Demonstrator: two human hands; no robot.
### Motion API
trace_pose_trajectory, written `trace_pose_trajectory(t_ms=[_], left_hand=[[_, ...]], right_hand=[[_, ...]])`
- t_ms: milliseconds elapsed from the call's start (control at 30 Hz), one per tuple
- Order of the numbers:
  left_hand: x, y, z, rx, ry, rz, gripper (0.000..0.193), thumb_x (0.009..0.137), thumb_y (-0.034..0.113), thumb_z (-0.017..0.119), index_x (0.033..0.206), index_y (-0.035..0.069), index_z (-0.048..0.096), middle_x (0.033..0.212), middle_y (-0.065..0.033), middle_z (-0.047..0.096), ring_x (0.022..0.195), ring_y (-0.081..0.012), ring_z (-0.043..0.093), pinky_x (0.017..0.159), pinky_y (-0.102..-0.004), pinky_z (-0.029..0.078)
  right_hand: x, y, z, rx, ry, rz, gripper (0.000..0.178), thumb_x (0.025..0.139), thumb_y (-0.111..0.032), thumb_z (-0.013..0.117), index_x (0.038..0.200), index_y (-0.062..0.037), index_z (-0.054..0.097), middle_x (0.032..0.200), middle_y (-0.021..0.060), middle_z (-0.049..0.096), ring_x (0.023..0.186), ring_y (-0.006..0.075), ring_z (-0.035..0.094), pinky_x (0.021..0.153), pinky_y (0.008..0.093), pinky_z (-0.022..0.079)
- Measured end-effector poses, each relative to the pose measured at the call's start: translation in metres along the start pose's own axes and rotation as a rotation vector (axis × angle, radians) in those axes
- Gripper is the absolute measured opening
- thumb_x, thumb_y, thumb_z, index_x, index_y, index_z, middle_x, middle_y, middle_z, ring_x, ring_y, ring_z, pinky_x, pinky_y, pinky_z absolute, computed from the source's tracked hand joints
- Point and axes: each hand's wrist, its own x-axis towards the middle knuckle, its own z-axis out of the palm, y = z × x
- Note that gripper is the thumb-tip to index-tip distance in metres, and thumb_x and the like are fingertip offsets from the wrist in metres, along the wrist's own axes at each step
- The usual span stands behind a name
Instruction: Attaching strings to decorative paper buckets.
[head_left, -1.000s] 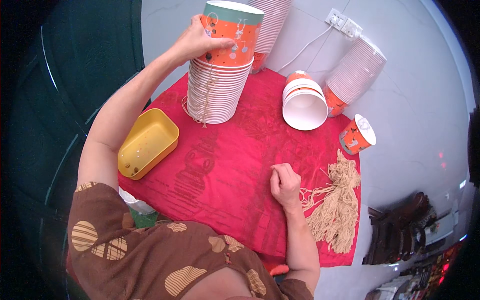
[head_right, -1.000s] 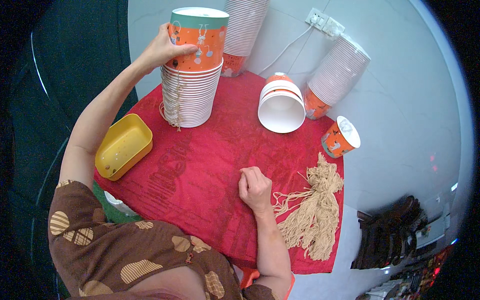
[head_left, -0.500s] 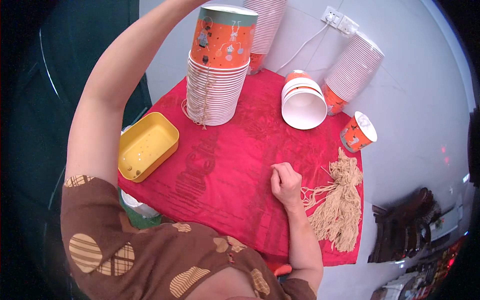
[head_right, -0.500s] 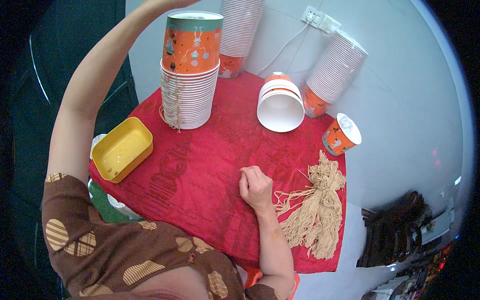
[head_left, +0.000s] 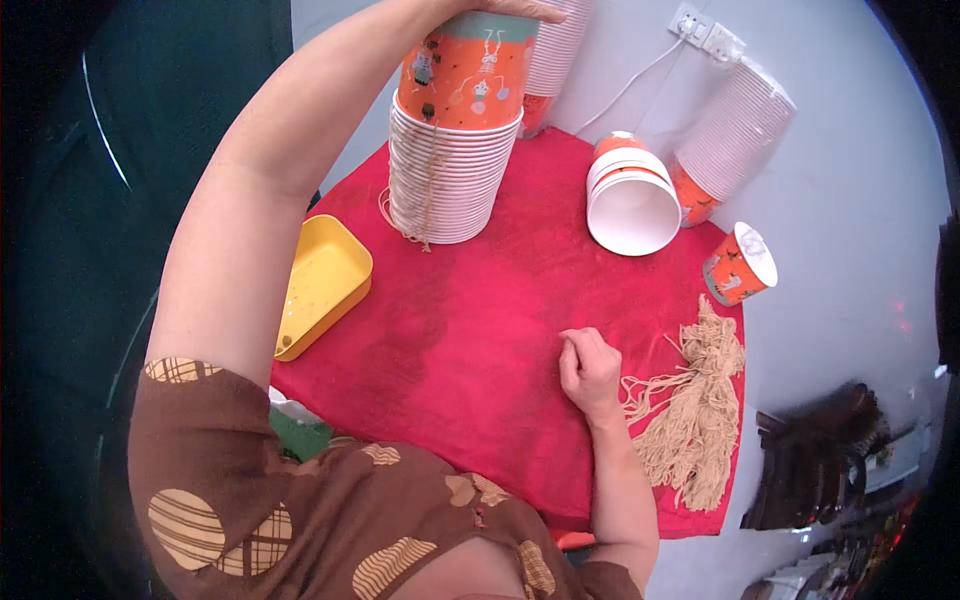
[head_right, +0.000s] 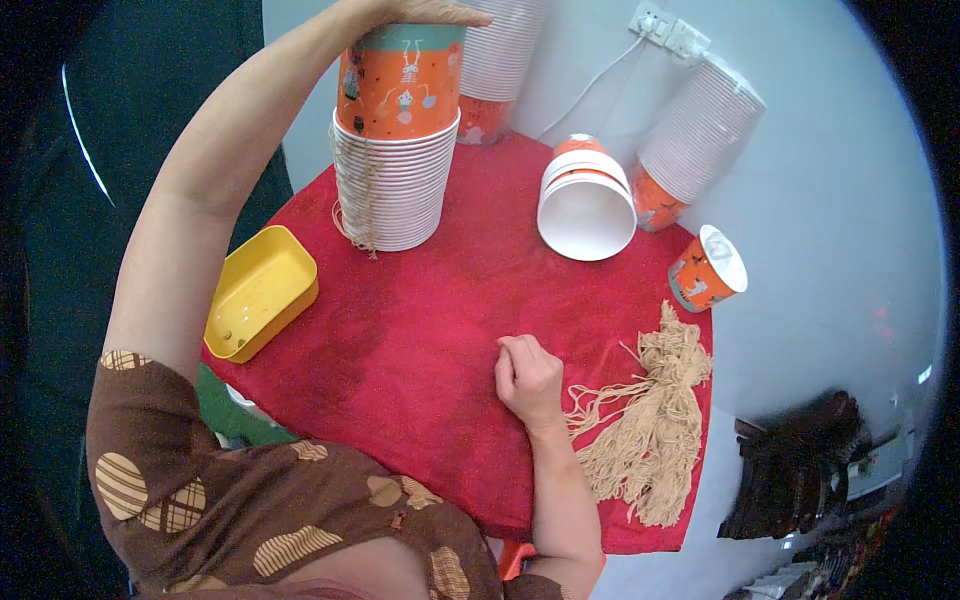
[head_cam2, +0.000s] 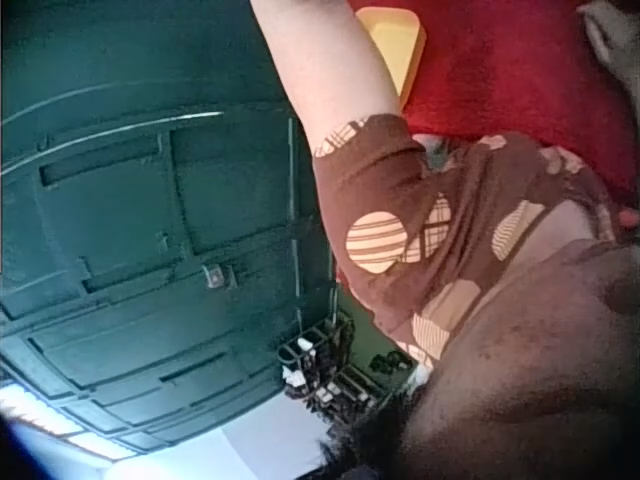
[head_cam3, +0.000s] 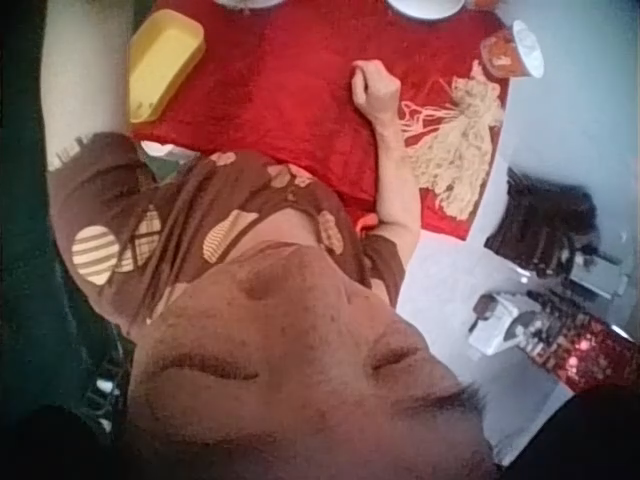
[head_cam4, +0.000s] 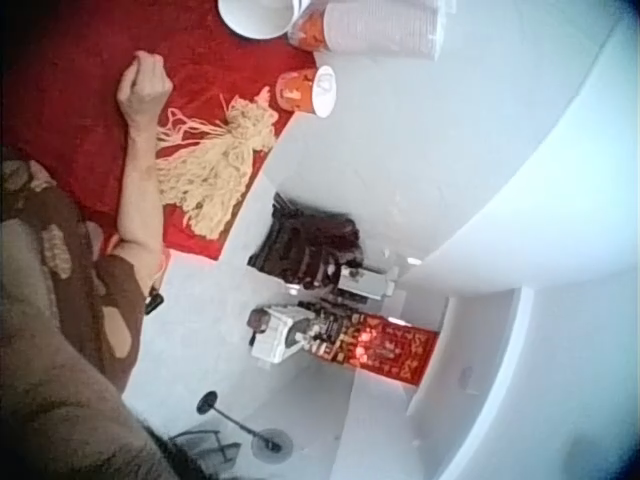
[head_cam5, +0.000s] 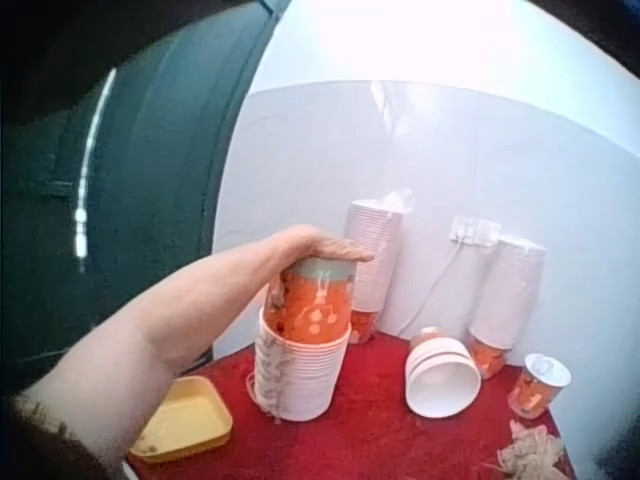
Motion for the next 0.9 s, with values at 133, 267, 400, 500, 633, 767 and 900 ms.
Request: trace_pose_trajectory(t_ms=[133, 267, 400, 500, 633, 767, 900], left_hand=[[-0.019, -0.004, -0.004, 0.002, -0.024, 0.134, 0.103, 0.072, 0.084, 0.049, 0.15, 0.019, 0.031, 0.157, -0.0146, 0.024, 0.144, -0.0373, 0.022, 0.115, -0.0561, 0.019], [-0.031, -0.006, -0.006, 0.015, -0.049, 0.313, 0.099, 0.076, 0.081, 0.048, 0.15, 0.018, 0.033, 0.156, -0.016, 0.025, 0.143, -0.0362, 0.023, 0.114, -0.0556, 0.02], [-0.032, -0.009, -0.005, 0.022, -0.085, 0.546, 0.094, 0.079, 0.079, 0.047, 0.149, 0.017, 0.034, 0.155, -0.0174, 0.026, 0.143, -0.0352, 0.025, 0.114, -0.0551, 0.021], [-0.021, -0.001, -0.006, 0.016, -0.11, 0.677, 0.092, 0.081, 0.078, 0.047, 0.149, 0.017, 0.035, 0.155, -0.0181, 0.027, 0.143, -0.0346, 0.026, 0.114, -0.0549, 0.021], [0.035, 0.025, -0.006, 0.566, 1.034, 0.547, 0.035, 0.085, 0.031, 0.061, 0.097, -0.001, 0.07, 0.11, -0.0289, 0.062, 0.108, -0.0423, 0.058, 0.089, -0.0507, 0.048], [0.018, 0.1, 0.08, 0.515, 0.809, 0.769, 0.022, 0.082, 0.017, 0.059, 0.079, -0.002, 0.068, 0.09, -0.0295, 0.064, 0.092, -0.0383, 0.065, 0.079, -0.0489, 0.051], [0.041, 0.107, 0.176, 0.61, 0.327, 1.008, 0.024, 0.084, 0.017, 0.066, 0.102, 0.002, 0.063, 0.09, -0.0189, 0.067, 0.087, -0.0367, 0.065, 0.076, -0.0459, 0.051]], right_hand=[[0.002, -0.001, -0.001, 0.008, 0.005, -0.016, 0.013, 0.077, 0.008, 0.059, 0.088, 0.0012, 0.061, 0.071, 0.0144, 0.059, 0.06, 0.0285, 0.061, 0.052, 0.0362, 0.047], [0.0, 0.003, -0.002, -0.023, 0.033, -0.043, 0.014, 0.074, 0.007, 0.062, 0.087, 0.0008, 0.061, 0.072, 0.0142, 0.06, 0.059, 0.0288, 0.061, 0.051, 0.0362, 0.049], [-0.002, 0.001, -0.005, -0.031, 0.031, -0.055, 0.014, 0.074, 0.005, 0.063, 0.087, -0.0011, 0.061, 0.072, 0.0126, 0.059, 0.061, 0.0275, 0.062, 0.052, 0.0362, 0.05], [-0.003, -0.001, -0.003, -0.025, 0.05, -0.088, 0.012, 0.075, 0.001, 0.064, 0.086, -0.0019, 0.061, 0.072, 0.0116, 0.058, 0.061, 0.0276, 0.062, 0.052, 0.0364, 0.05], [0.0, -0.004, 0.003, -0.011, 0.049, -0.123, 0.013, 0.074, -0.001, 0.065, 0.086, -0.0017, 0.061, 0.07, 0.0113, 0.056, 0.059, 0.0275, 0.06, 0.05, 0.0369, 0.05], [-0.001, -0.002, -0.004, -0.021, 0.049, -0.128, 0.012, 0.074, -0.001, 0.065, 0.085, -0.0016, 0.061, 0.069, 0.011, 0.055, 0.058, 0.027, 0.06, 0.05, 0.0366, 0.05], [-0.002, 0.0, -0.007, -0.052, 0.065, -0.118, 0.011, 0.074, -0.001, 0.065, 0.083, -0.0023, 0.06, 0.069, 0.0106, 0.055, 0.058, 0.0268, 0.06, 0.05, 0.0367, 0.05]])
